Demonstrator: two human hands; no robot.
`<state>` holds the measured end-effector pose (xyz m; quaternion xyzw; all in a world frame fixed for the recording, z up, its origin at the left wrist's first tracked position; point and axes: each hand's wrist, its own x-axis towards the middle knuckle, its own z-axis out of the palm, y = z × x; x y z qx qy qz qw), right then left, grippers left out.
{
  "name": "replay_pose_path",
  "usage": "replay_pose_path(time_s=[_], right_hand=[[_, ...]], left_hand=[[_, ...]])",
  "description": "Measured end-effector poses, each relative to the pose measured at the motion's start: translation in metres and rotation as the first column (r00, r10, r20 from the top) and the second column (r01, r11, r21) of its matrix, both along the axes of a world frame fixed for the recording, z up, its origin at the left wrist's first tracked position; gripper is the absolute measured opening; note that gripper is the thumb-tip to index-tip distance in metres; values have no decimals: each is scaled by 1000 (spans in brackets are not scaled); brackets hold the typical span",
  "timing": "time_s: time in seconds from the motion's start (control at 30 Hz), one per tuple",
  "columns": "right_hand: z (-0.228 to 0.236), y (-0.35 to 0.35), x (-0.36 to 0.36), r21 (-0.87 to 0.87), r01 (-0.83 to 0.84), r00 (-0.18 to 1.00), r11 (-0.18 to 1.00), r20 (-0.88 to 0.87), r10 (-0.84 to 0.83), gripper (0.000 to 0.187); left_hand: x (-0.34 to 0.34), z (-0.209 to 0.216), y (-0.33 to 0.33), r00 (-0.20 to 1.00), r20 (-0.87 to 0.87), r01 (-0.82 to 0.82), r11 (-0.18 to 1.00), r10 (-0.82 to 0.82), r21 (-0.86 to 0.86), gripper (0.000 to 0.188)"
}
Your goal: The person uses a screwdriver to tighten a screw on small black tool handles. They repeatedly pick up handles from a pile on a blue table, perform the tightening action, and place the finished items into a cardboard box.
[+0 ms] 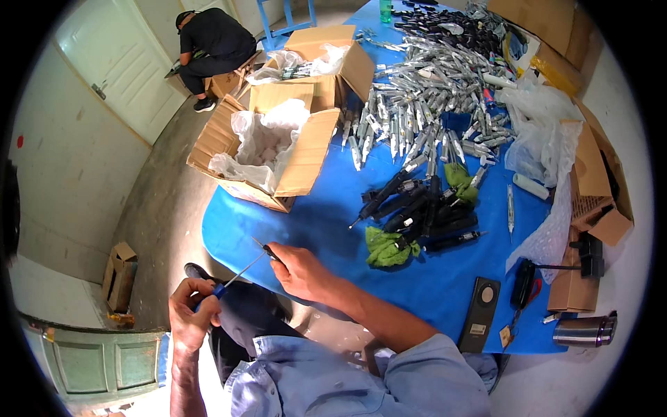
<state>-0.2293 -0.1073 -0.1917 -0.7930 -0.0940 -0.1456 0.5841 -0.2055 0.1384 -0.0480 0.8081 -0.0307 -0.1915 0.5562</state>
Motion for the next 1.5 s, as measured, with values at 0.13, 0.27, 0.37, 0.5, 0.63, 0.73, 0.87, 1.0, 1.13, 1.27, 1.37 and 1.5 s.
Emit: replay_pose_path(time_s=[0.13,0.27,0.37,0.5,0.63,0.73,0.87,1.0,1.13,1.27,1.37,1.5], right_hand=[[4,1,-1,0,-11,1000,1000,-20,11,26],[6,3,1,15,33,998,999,55,-34,27],[4,2,2,-12,50,997,999,52,-49,27],[-2,1,1,-34,31,999,999,26,-30,28],[0,5,3,-5,71,996,997,51,-71,28],[-9,1,4,-54,68,998,996,5,-68,27],[-11,-3,6,-64,90,994,994,-56,-94,25],[7,3,3,46,85,996,995,-36,-83,20],[5,0,1,-33,91,995,995,-32,-92,24],[6,0,2,-47,118,993,992,14,-118,27],[13,4,5,-48,131,990,990,48,-129,29],[10,6,0,-60,149,989,987,31,-148,31]], left_hand=[[2,2,4,998,5,66,983,-66,-174,19],[-3,-5,8,995,78,73,987,-63,-141,19],[-5,-2,4,983,167,81,996,-76,-25,23],[4,4,7,989,143,41,999,-45,32,24],[7,0,2,986,164,-18,997,5,77,26],[-1,3,-6,972,236,-18,993,-11,118,23],[2,1,-6,849,481,150,973,-219,178,26],[3,11,0,871,389,221,947,-299,234,27],[10,15,-1,741,538,251,909,-402,333,19],[15,25,-6,966,161,151,945,-204,290,15],[22,17,0,935,274,134,940,-225,314,15],[21,18,-8,855,451,122,945,-256,305,17]])
